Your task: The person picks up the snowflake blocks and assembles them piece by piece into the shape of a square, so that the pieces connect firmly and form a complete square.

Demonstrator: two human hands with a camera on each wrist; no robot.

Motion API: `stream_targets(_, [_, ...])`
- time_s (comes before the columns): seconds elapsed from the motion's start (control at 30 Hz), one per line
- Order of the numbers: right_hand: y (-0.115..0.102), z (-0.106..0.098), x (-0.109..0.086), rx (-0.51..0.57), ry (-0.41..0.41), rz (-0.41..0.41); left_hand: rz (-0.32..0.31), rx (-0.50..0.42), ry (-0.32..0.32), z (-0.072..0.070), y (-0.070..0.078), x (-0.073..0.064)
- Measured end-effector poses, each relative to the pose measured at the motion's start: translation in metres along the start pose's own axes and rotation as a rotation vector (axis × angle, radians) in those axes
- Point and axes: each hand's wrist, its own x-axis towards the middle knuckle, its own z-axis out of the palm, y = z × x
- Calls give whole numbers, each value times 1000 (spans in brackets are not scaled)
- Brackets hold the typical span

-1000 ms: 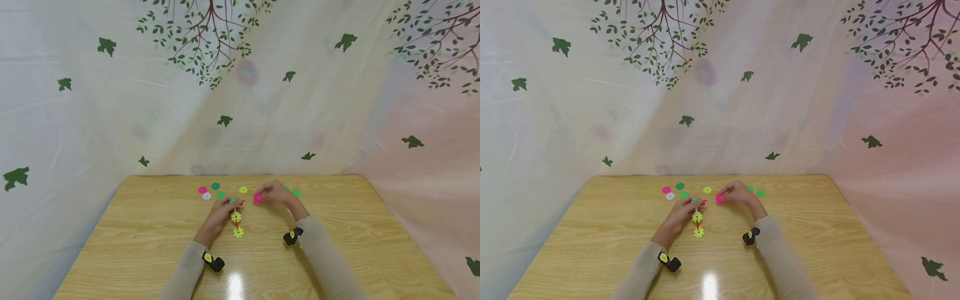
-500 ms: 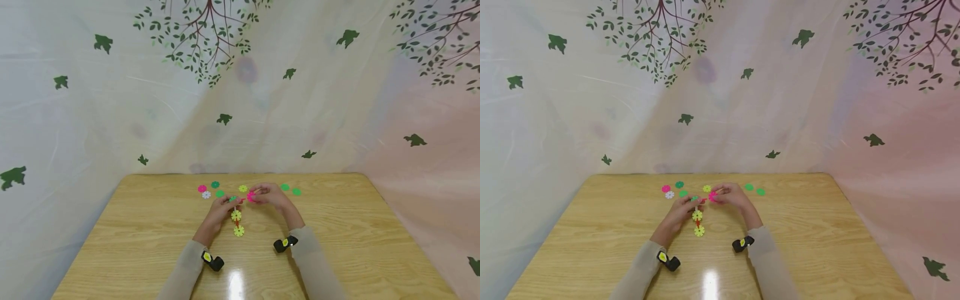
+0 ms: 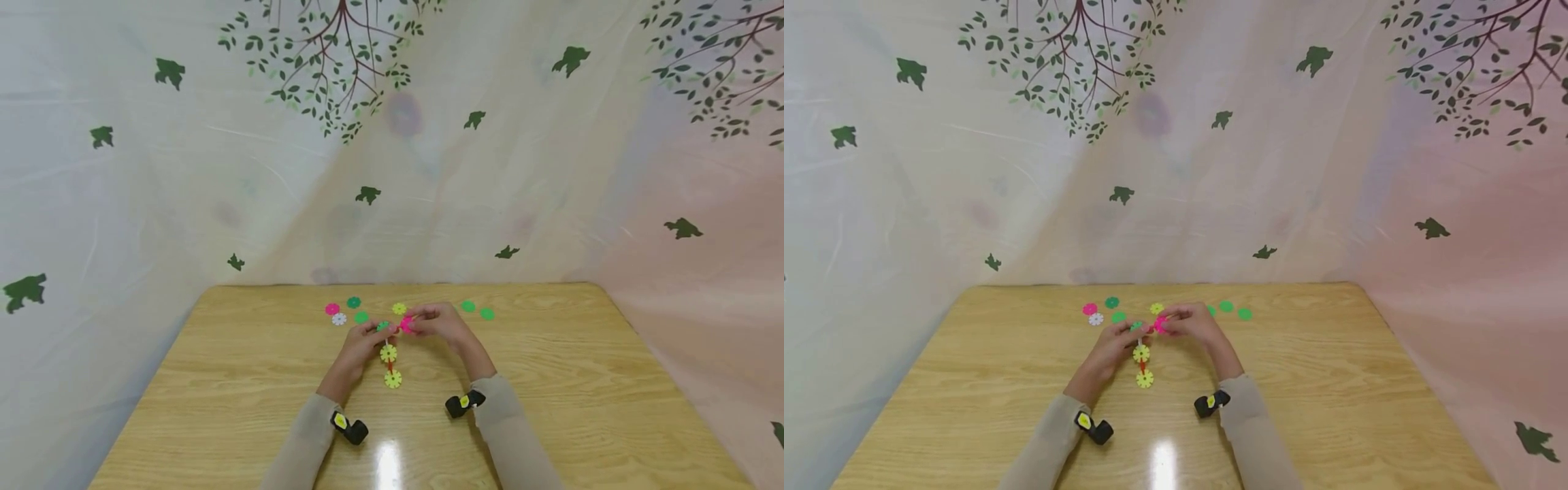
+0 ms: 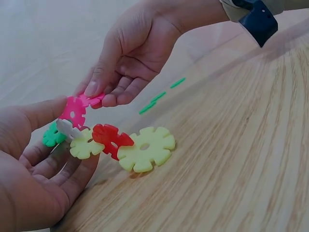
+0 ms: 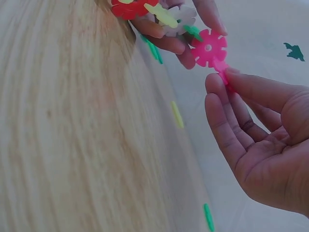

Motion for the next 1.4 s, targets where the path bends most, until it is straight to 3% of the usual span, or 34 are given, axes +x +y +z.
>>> stream_targets(0.4, [-2,7,-4,33,62,-61,-29,-29,31,-1,2,-2])
stream_targets(0.73, [0,10,-5,40,98,-99,5,-23,30,2,0,-3])
stream_targets(0.9, [3,11,-3,57,111,-75,1,-23,28,1,0,-3])
stream_targets(1.1, [6,13,-3,56,101,-64,-25,3,1,2,3,-4])
stream_targets(1.4, [3,20,-3,-22,84,-63,-15,37,-53,1,3,-4])
